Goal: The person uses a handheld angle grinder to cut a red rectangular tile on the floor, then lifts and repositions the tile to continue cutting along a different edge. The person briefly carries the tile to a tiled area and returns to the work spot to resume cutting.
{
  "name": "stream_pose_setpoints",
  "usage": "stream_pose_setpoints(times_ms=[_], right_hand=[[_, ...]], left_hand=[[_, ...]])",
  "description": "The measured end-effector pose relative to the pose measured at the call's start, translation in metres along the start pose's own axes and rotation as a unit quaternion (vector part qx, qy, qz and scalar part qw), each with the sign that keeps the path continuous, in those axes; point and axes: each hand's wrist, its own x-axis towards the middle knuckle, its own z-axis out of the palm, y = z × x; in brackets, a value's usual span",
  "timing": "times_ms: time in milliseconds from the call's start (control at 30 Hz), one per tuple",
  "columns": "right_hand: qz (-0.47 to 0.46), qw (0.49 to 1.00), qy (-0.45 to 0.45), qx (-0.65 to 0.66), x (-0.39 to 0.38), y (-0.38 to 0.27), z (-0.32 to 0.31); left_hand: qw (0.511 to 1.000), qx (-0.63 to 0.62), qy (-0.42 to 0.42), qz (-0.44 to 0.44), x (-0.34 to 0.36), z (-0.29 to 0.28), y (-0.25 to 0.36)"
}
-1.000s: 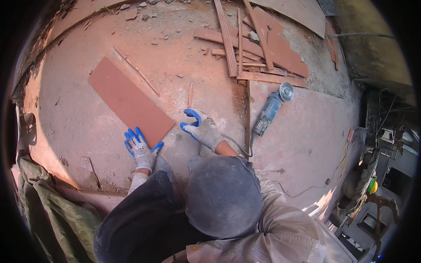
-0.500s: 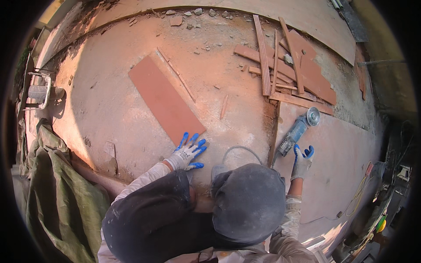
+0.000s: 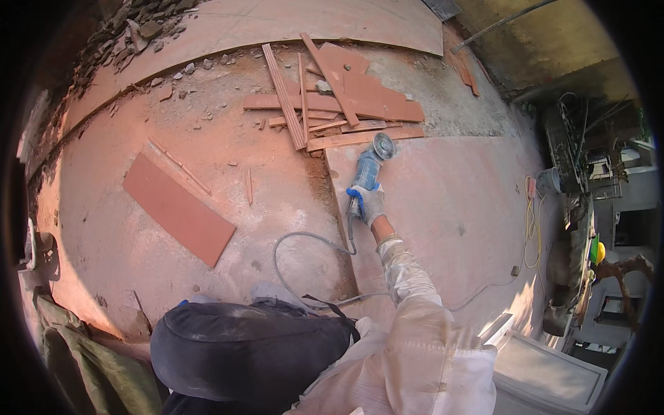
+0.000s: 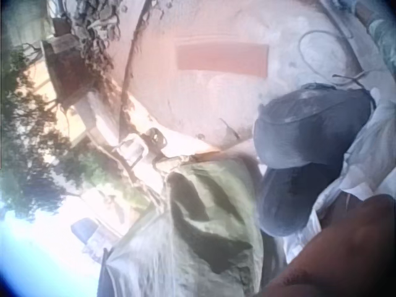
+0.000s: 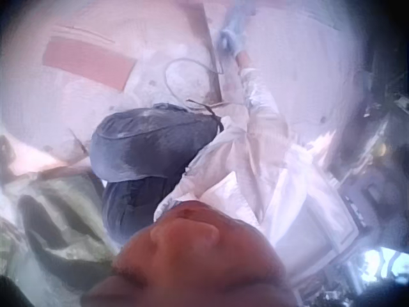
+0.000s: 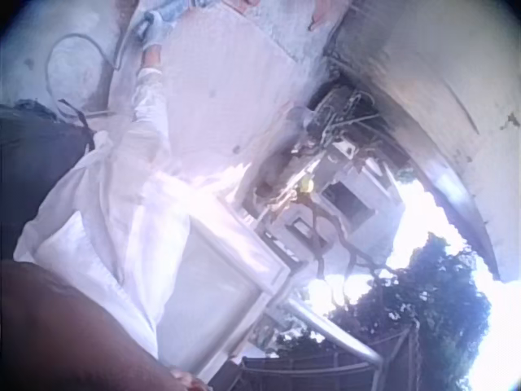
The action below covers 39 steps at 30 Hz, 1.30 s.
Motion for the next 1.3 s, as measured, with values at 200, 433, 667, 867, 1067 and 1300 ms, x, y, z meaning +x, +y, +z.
stream_pose_setpoints(times_ms=[200,433,667,867,1067,1300], right_hand=[[0.051,0.960,-0.245,0.122,-0.074,-0.048,0.018],[0.036,0.875,-0.482,0.027,-0.158,-0.116,0.183],[-0.364,0.777,-0.488,-0.159,-0.245,-0.142,0.346],[-0.418,0.722,-0.496,-0.238,-0.271,-0.140,0.392],[-0.232,0.758,-0.595,-0.133,-0.252,-0.129,0.375],[-0.279,0.758,-0.520,-0.278,-0.247,-0.104,0.328]], left_hand=[[0.974,0.189,0.054,0.116,-0.041,-0.050,0.037],[0.943,-0.305,0.063,0.120,0.004,-0.061,0.036],[0.662,-0.727,0.097,0.155,0.134,-0.067,0.020],[0.533,-0.816,0.123,0.188,0.169,-0.074,-0.004],[0.492,-0.844,0.104,0.189,0.171,-0.083,-0.014],[0.634,-0.744,0.159,0.139,0.198,-0.073,0.007]])
